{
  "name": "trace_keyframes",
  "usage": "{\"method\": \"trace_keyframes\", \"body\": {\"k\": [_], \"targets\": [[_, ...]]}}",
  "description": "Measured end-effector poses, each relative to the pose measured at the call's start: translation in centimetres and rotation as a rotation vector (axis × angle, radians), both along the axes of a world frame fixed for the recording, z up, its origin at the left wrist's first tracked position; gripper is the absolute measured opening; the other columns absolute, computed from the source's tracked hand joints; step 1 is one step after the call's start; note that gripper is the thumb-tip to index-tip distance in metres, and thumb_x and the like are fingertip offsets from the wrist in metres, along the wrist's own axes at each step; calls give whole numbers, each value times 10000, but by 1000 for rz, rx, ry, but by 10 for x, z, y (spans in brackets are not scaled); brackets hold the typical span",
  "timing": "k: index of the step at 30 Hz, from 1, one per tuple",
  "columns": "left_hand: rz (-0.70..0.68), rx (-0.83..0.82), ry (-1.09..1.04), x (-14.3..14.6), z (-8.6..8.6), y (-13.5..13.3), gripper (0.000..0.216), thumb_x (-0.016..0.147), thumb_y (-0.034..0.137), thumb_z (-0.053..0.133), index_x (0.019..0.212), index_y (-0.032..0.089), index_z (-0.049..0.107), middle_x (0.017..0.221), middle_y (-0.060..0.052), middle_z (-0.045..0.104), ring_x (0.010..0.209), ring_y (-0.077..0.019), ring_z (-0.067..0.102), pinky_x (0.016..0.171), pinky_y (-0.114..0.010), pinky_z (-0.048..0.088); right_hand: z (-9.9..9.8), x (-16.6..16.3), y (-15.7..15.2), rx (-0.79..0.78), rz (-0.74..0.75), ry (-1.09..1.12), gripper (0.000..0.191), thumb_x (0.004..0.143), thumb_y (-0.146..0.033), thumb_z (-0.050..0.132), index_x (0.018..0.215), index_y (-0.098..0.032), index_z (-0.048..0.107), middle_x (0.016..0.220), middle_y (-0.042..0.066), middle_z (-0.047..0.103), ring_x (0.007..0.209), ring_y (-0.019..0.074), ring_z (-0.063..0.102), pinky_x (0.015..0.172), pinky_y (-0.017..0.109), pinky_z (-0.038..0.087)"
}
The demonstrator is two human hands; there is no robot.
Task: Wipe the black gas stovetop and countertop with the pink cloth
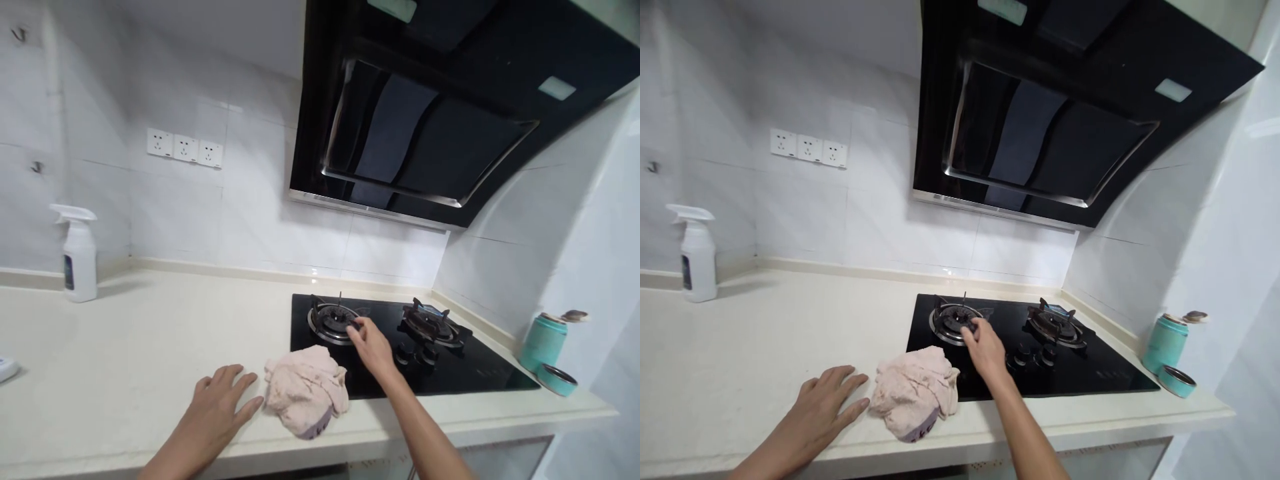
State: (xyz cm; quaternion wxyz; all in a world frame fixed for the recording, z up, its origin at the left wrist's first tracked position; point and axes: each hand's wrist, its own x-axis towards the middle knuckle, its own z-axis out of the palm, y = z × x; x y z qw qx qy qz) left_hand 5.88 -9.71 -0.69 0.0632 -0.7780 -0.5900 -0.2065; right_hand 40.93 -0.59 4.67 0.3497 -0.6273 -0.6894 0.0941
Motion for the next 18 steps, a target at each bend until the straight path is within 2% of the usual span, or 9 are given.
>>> {"method": "trace_keyframes", "body": {"k": [2, 5, 9, 11, 14, 18], "targets": [[7, -12, -8, 1, 2, -1, 444, 968, 532, 490, 1286, 306, 700, 1376, -137, 656, 1304, -338, 567, 1038, -510, 427, -1, 23, 18, -69, -139, -139, 535, 1009, -551, 423, 1367, -175, 554, 1080, 144, 734, 1044, 307, 697, 921, 440, 485], [16, -37, -21, 2, 3, -2, 448, 959, 536, 503, 1287, 309, 706, 1382, -138, 654, 1309, -341, 563, 1052, -523, 426, -10, 33, 39, -123, -123, -195, 461, 1014, -512, 452, 1267, -166, 623, 1120, 176, 740, 1091, 322, 697, 908, 416, 476], [19, -63, -21, 1, 2, -2, 441, 959, 536, 507, 1294, 331, 707, 1394, -131, 652, 1327, -335, 553, 1069, -524, 426, -22, 23, 58, -143, -107, -185, 345, 1039, -380, 414, 1107, -164, 675, 1095, 165, 748, 1076, 275, 709, 876, 349, 478], [20, -65, -25, 0, 0, -1, 442, 959, 532, 515, 1305, 330, 703, 1404, -133, 646, 1332, -340, 549, 1071, -532, 424, -24, 22, 62, -154, -96, -164, 327, 1044, -343, 408, 1007, -174, 686, 975, 128, 760, 957, 239, 734, 833, 315, 483], [23, -51, -22, -1, -5, 1, 441, 953, 534, 539, 1303, 323, 706, 1408, -137, 642, 1317, -351, 559, 1057, -544, 430, -23, 25, 64, -162, -74, -118, 347, 1064, -351, 396, 902, -198, 662, 723, 33, 709, 672, 166, 703, 719, 261, 480], [5, 11, 11, -4, -10, 3, 435, 962, 555, 538, 1290, 326, 710, 1380, -126, 661, 1282, -345, 584, 1024, -527, 452, -15, 30, 67, -139, -84, -45, 330, 1078, -349, 368, 892, -210, 603, 602, -30, 629, 465, 112, 593, 557, 217, 437]]}}
